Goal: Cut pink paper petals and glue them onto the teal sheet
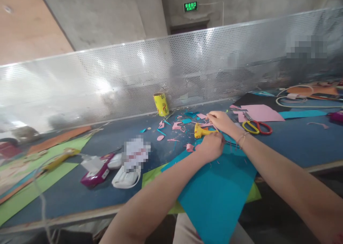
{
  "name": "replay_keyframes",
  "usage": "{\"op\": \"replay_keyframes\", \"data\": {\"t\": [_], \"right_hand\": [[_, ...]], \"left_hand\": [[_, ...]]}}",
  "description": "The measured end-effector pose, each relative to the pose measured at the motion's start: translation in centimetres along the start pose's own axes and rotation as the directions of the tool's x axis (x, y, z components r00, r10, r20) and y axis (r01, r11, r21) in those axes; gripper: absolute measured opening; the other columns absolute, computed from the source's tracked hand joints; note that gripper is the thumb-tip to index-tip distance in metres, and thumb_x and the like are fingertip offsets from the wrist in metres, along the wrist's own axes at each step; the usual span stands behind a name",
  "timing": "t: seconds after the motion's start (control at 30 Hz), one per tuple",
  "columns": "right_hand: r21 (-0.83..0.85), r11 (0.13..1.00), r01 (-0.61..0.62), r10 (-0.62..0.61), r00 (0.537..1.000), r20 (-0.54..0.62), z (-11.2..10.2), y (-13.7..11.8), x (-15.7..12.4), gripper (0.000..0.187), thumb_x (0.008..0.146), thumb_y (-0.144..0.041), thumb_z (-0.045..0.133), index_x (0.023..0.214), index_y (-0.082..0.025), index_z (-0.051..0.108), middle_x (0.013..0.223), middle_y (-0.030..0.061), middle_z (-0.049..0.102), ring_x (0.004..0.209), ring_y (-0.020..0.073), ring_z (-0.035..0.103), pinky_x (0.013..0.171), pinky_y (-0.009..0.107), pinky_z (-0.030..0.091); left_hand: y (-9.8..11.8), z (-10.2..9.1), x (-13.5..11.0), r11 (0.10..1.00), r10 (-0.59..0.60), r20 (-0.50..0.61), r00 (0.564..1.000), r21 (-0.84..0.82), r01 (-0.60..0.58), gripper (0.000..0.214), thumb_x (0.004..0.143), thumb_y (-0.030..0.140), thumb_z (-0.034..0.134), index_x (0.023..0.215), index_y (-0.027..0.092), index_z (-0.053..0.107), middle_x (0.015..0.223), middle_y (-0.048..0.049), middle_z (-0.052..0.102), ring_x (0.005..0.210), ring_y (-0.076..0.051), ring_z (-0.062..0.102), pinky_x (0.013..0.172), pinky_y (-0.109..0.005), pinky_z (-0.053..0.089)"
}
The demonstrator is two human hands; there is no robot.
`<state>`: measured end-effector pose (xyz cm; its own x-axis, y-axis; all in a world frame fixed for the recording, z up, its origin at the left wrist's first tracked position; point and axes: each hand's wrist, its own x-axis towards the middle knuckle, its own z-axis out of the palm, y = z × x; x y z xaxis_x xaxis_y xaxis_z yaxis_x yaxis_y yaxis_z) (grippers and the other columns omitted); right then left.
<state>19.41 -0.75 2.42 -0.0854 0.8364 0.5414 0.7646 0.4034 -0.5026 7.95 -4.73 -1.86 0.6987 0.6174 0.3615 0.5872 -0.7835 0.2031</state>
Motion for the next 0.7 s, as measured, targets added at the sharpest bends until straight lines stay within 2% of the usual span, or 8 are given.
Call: {"op": "replay_keyframes", "data": {"t": [0.1,0.2,0.3,0.4,0.57,0.7], "right_hand": [[0.04,0.999,-0.002,0.001,1.0,0.009,0.1,0.4,0.1,0.029,0.082,-0.031,0.039,0.068,-0.016,0.059,0.063,0.0043,0.061,0.063,0.0163,0.055,0.057,0.025,0.037],[0.115,0.993,0.039,-0.042,0.999,0.027,0.4,0.5,0.2,0.034,0.085,-0.037,0.035,0.071,-0.017,0.058,0.069,0.005,0.062,0.065,0.0165,0.056,0.059,0.026,0.04],[0.132,0.983,0.125,-0.133,0.99,0.053,0.7,0.4,0.0,0.023,0.081,-0.034,0.044,0.079,-0.017,0.06,0.079,0.0062,0.064,0.073,0.0169,0.058,0.065,0.027,0.043],[0.107,0.984,0.142,-0.148,0.988,0.052,1.1,0.3,-0.2,0.016,0.074,-0.024,0.053,0.085,-0.016,0.061,0.083,0.0072,0.065,0.075,0.0174,0.06,0.069,0.029,0.045],[0.096,0.983,0.159,-0.163,0.986,0.039,1.3,0.3,-0.2,0.019,0.069,-0.013,0.052,0.085,-0.016,0.062,0.082,0.0059,0.065,0.074,0.0164,0.061,0.068,0.028,0.047],[0.03,0.976,0.216,-0.218,0.975,0.049,1.3,0.3,-0.2,0.015,0.071,-0.014,0.052,0.08,-0.018,0.063,0.079,0.0049,0.064,0.071,0.0156,0.059,0.065,0.027,0.046]], "left_hand": [[-1.9,-1.6,0.5,0.972,-0.226,-0.152,0.962,-0.102,0.212,0.017,0.082,0.018,0.037,0.085,0.014,0.054,0.082,-0.0081,0.062,0.077,-0.017,0.057,0.068,-0.028,0.045],[-3.7,-3.1,0.5,0.945,-0.317,-0.28,0.906,-0.173,0.277,0.015,0.08,0.016,0.039,0.08,0.015,0.054,0.077,-0.0059,0.062,0.072,-0.015,0.057,0.067,-0.027,0.044],[-4.8,-3.9,0.4,0.938,-0.338,-0.339,0.878,-0.197,0.285,0.014,0.079,0.015,0.041,0.076,0.016,0.055,0.072,-0.0038,0.061,0.069,-0.014,0.056,0.068,-0.026,0.043],[-5.2,-4.1,0.3,0.938,-0.343,-0.36,0.867,-0.185,0.294,0.014,0.078,0.014,0.042,0.074,0.016,0.055,0.072,-0.0036,0.06,0.07,-0.014,0.055,0.069,-0.026,0.043],[-5.2,-4.0,0.2,0.961,-0.277,-0.36,0.891,-0.107,0.256,0.014,0.079,0.016,0.043,0.075,0.016,0.057,0.074,-0.004,0.06,0.075,-0.015,0.055,0.072,-0.027,0.042],[-4.8,-4.0,0.2,0.96,-0.281,-0.344,0.896,-0.121,0.254,0.016,0.08,0.017,0.042,0.076,0.016,0.058,0.074,-0.0045,0.06,0.072,-0.015,0.055,0.07,-0.027,0.043]]}}
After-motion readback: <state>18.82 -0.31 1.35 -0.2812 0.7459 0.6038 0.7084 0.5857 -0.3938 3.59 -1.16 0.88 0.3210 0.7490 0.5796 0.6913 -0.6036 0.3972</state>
